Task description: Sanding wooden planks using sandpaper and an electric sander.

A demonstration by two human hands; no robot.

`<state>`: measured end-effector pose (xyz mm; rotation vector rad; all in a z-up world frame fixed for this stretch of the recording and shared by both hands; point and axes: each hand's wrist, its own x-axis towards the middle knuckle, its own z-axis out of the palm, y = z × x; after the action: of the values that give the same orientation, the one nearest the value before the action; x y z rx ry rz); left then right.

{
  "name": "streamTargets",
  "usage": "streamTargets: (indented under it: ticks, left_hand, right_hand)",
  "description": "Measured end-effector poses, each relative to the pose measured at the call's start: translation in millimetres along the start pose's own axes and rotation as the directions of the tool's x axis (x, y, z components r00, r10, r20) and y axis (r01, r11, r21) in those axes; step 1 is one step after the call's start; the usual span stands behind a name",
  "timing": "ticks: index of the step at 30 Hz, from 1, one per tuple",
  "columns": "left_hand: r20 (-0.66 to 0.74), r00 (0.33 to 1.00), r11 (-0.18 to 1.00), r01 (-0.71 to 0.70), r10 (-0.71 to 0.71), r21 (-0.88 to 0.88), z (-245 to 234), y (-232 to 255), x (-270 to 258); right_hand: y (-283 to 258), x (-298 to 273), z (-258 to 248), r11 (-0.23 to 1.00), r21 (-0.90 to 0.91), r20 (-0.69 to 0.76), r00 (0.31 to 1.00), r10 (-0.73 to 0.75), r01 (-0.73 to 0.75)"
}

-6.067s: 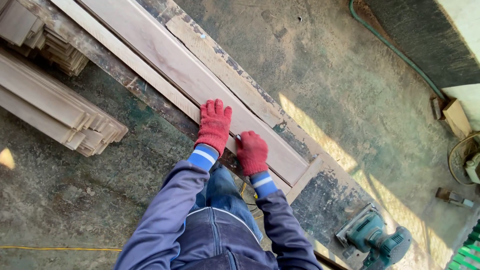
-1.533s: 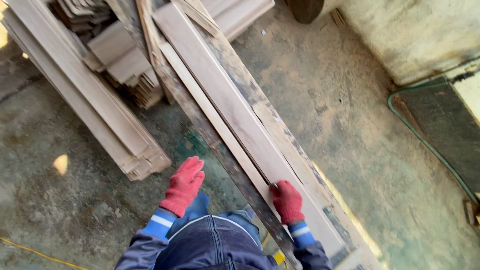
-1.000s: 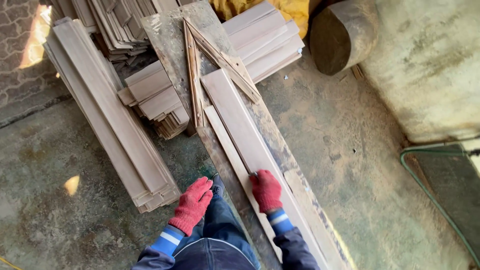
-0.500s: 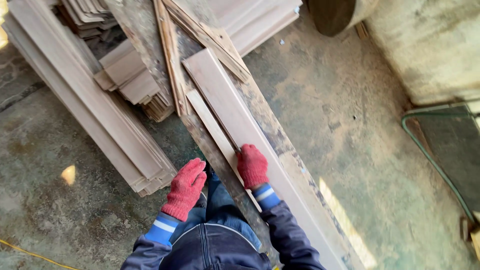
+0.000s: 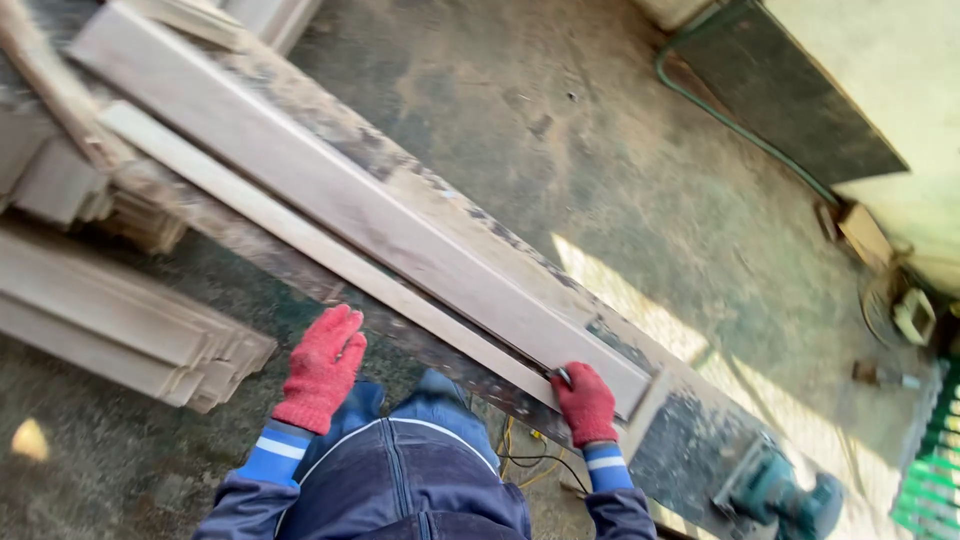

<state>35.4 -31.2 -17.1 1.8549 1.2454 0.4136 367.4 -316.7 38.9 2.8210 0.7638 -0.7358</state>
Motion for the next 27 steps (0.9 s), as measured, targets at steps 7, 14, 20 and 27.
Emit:
streamTargets:
  ticks: [7, 14, 20, 27]
  left_hand:
    - [-0.085, 0.934, 0.935, -0.337, 0.346, 0.111, 109.2, 81.4, 18.5]
    - [0.164, 0.747, 0.670, -0.654, 0.644, 0.352, 246.3, 189.3, 19.8]
    - [0.697, 0.691, 0.403, -0.702, 0.189, 0.587, 234.2, 217.2, 1.0]
    - [0.700, 0.678, 0.368, -0.724, 0.224, 0.584, 228.4, 210.3, 2.9]
  right_hand:
    - [286.8, -17.1, 68.4, 0.765, 0.369, -0.151, 0.777, 0.610, -0.529]
    - [219.0, -11.7, 21.5, 0.815, 0.580, -0.514, 0.767, 0.385, -0.021]
    - [74.5, -8.3, -27.7, 0.554, 0.830, -0.244, 0.936, 0.252, 0.067]
    - [215.6, 42.6, 70.1, 0.980, 0.160, -0.581, 0.791, 0.191, -0.120]
